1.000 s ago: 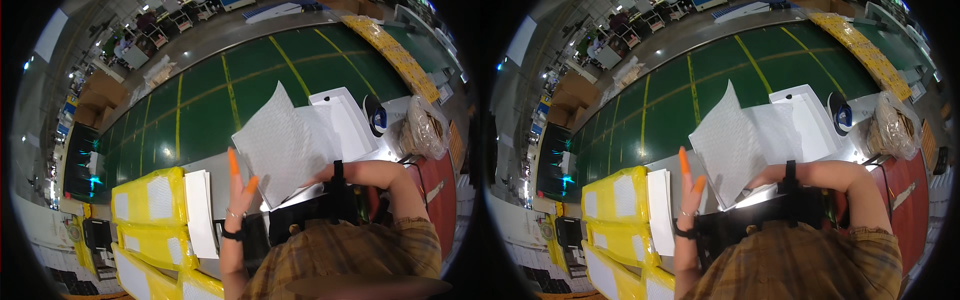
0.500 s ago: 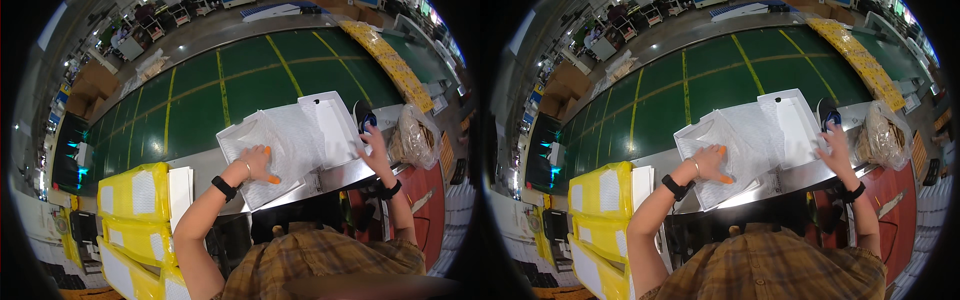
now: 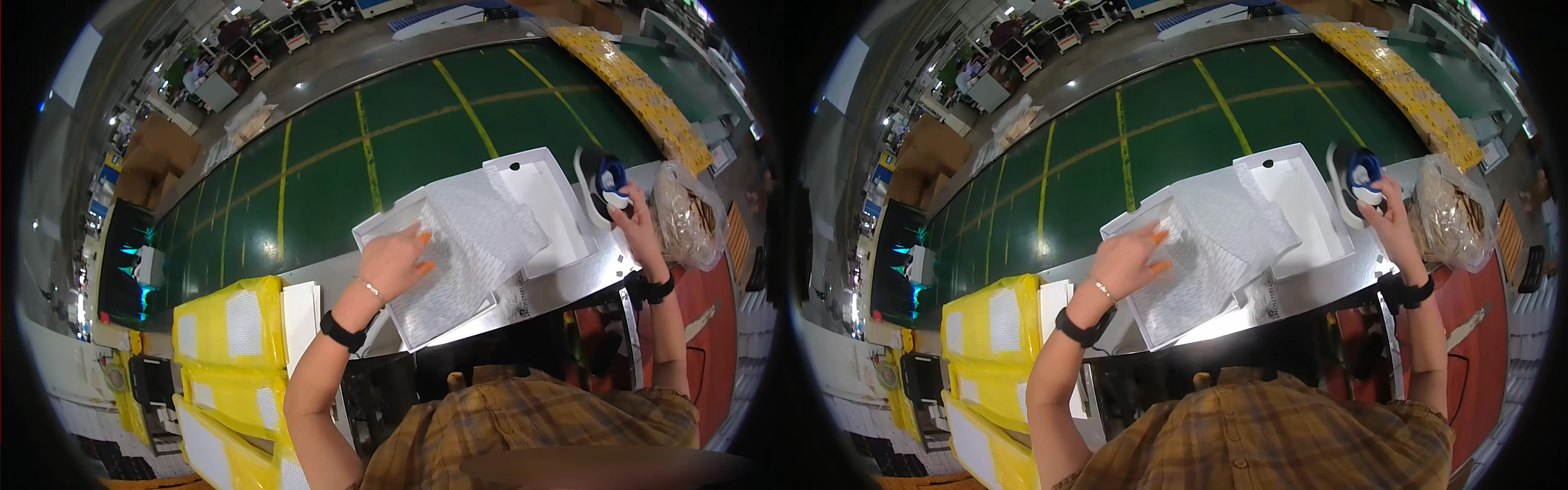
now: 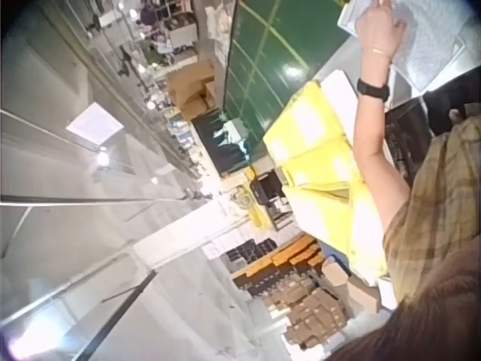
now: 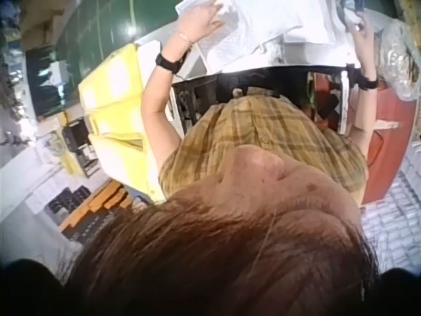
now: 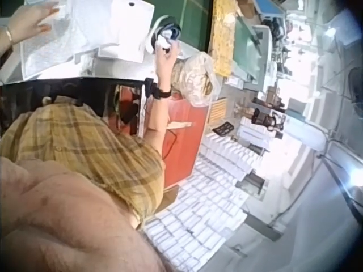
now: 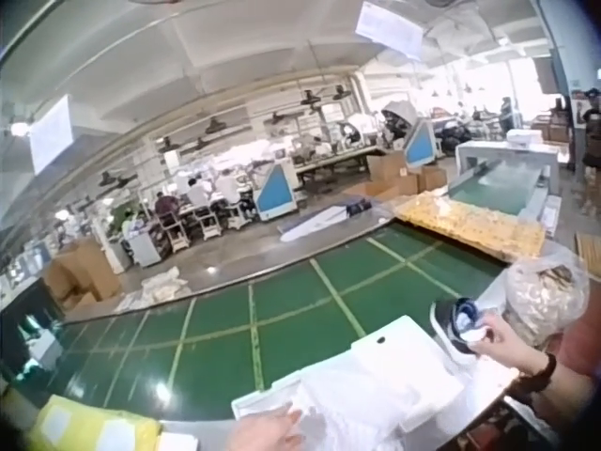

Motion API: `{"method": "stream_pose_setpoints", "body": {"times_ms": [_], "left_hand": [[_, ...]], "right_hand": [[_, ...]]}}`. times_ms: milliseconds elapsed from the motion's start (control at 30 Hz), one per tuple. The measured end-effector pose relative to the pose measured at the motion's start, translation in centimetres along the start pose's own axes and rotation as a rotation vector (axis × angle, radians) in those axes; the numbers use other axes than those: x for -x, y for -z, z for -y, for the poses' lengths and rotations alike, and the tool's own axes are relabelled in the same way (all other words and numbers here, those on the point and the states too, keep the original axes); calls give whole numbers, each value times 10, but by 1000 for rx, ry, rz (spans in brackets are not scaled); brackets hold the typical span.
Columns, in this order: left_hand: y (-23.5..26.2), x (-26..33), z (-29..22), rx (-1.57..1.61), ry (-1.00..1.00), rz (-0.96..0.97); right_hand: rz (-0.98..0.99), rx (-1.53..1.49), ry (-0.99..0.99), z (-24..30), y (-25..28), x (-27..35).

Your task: The recorder is seen packing shoes into boxes on a conveyor belt in a shoe manufacturing facility.

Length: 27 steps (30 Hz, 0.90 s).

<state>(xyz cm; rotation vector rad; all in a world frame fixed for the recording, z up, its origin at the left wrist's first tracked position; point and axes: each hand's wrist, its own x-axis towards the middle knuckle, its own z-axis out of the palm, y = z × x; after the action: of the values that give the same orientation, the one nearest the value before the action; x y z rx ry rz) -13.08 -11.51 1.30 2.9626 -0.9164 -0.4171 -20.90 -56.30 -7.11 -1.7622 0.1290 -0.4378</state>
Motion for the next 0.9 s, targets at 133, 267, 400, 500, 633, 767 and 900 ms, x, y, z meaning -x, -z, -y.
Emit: {"method": "stream_pose_setpoints", "body": {"times_ms": [133,267,400,500,633,767,900], "left_hand": [[42,5,-40,-121,-311,-604],[68,25,-70,-521,-611,-707],[62,44,-38,-363,-389,-592],[47,55,2,22,-141,-624],[5,32,35,1089,215,-455],[-43,-17,37,1402,560,-159],[-112,-52,63,1358,527,38]], "right_hand": [[385,175,373,116,-59,10],[704,139,572,168,-119,21],[569,-278,138,143,-138,55],[574,-664,-460,75,-134,80],[588,-1019,-1185,0,-144,125],[485,-1069,-1181,-26,-163,117],[572,-481,-644,-37,-180,112]]}}
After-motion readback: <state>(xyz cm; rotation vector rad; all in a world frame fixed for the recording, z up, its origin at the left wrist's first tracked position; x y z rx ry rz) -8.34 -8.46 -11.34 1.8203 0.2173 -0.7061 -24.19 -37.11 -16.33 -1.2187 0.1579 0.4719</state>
